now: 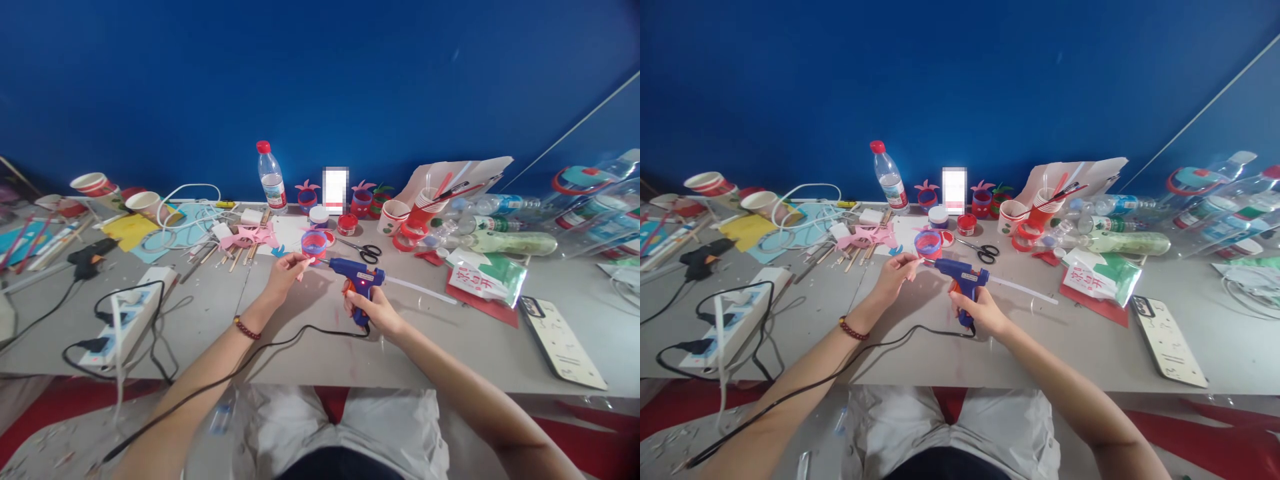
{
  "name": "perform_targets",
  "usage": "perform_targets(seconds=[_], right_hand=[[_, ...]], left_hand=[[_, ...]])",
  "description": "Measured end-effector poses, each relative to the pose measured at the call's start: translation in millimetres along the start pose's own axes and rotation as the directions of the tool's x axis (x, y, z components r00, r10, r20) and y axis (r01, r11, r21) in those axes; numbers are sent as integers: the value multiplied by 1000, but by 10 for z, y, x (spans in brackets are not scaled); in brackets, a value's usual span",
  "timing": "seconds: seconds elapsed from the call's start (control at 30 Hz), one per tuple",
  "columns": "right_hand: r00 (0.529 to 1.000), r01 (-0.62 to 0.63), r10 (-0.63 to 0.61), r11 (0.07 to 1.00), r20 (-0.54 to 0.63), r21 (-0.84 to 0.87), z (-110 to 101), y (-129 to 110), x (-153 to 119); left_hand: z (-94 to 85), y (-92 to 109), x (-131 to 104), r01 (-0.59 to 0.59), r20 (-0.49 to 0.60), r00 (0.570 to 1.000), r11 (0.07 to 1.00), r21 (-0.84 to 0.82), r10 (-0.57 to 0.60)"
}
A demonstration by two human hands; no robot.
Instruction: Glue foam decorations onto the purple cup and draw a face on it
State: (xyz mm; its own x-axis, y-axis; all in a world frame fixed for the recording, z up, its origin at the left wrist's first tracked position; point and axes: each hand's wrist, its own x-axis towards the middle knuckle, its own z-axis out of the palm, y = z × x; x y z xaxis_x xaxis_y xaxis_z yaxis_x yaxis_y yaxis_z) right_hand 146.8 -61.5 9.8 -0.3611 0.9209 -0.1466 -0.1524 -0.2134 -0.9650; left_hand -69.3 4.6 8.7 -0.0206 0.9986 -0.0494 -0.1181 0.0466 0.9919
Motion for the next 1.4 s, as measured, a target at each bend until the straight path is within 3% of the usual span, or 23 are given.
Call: perform_targets(seconds=[0.83,1.4], right_hand=[[986,-71,48,987,-160,-143,33,57,-5],[981,-87,53,980,-186,-179,45,46,-15]], left_hand=[[-17,-6,-51,-2,78,997,1000,-4,2],[6,52,-79,6,90,996,1000,-15,-4]])
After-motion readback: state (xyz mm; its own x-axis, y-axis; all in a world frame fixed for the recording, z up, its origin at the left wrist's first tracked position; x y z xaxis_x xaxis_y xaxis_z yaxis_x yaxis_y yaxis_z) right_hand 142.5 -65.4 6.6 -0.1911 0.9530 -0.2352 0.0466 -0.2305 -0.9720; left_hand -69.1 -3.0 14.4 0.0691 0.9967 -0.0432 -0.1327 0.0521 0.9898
